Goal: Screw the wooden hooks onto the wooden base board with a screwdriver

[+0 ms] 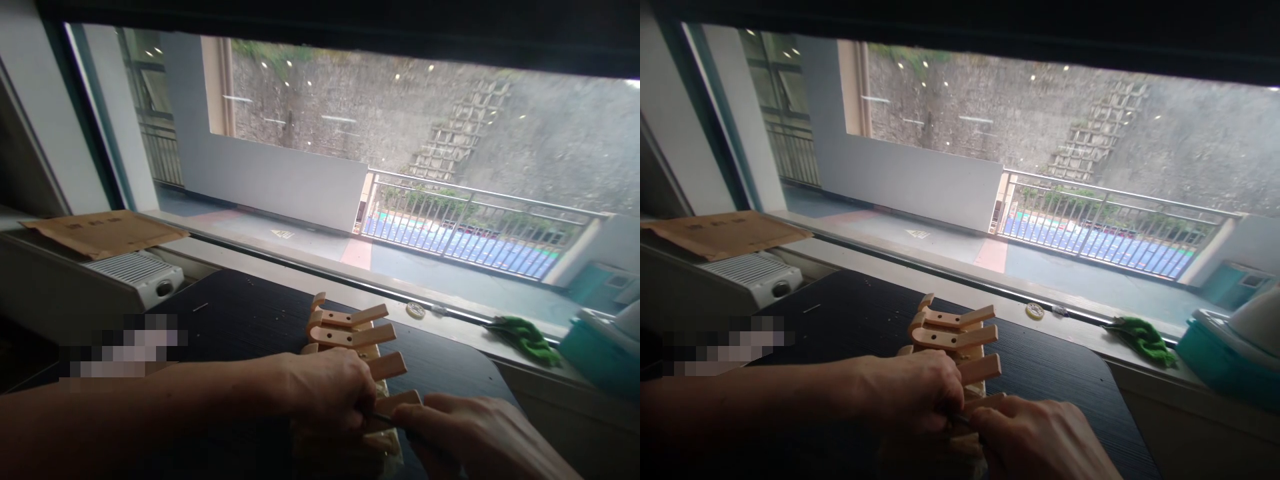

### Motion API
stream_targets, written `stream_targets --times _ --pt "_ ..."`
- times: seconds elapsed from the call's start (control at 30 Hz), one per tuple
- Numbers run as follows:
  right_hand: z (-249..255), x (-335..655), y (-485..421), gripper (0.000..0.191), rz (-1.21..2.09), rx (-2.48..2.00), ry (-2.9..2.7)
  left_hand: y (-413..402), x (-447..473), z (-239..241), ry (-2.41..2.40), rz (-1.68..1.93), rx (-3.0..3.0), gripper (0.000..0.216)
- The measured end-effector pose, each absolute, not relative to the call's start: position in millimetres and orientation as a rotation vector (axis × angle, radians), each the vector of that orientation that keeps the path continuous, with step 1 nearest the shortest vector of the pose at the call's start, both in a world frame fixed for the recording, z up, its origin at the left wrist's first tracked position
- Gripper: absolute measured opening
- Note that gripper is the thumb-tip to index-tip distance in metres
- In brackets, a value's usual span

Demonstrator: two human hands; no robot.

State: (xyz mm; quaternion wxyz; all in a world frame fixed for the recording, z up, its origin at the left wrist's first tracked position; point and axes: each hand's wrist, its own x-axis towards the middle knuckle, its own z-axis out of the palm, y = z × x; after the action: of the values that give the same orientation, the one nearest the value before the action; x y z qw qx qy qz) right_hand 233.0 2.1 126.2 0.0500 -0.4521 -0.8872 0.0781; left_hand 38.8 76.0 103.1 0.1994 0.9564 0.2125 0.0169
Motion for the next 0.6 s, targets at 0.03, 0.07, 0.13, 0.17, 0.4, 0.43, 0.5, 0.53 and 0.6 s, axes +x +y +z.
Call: stream_targets --times 0.03,0.07,0.13,0.17,0.4,0.43,0.5,0.53,0.6 --pt "126.6 232.0 2.7 0.044 0.254 -1.393 -2.71 75.9 38.7 103.0 0.605 0.045 2.669 0.008" --pt "126.9 231.2 3.1 0.044 0.279 -1.405 -2.718 75.9 38.7 103.0 0.613 0.044 2.669 0.009" --pt "127.5 230.0 3.2 0.046 0.314 -1.428 -2.733 75.8 38.8 103.2 0.616 0.039 2.671 0.009" --pt "128.2 229.3 3.1 0.047 0.314 -1.441 -2.737 75.8 38.9 103.6 0.61 0.035 2.668 0.009" --pt "134.3 223.2 2.8 0.039 0.279 -1.479 -2.808 74.6 40.2 111.3 0.623 -0.023 2.648 0.006" --pt "134.8 222.4 2.9 0.038 0.263 -1.492 -2.816 74.6 40.3 112.3 0.628 -0.038 2.642 0.007" --pt "136.0 220.4 3.4 0.04 0.25 -1.511 -2.845 75.0 40.2 113.3 0.628 -0.046 2.63 0.008" --pt "137.1 218.9 3.8 0.042 0.24 -1.52 -2.862 75.4 40.2 113.4 0.621 -0.039 2.627 0.008" --pt "141.1 214.3 4.9 0.048 0.206 -1.538 -2.902 76.1 40.4 113.4 0.602 -0.008 2.62 0.007"
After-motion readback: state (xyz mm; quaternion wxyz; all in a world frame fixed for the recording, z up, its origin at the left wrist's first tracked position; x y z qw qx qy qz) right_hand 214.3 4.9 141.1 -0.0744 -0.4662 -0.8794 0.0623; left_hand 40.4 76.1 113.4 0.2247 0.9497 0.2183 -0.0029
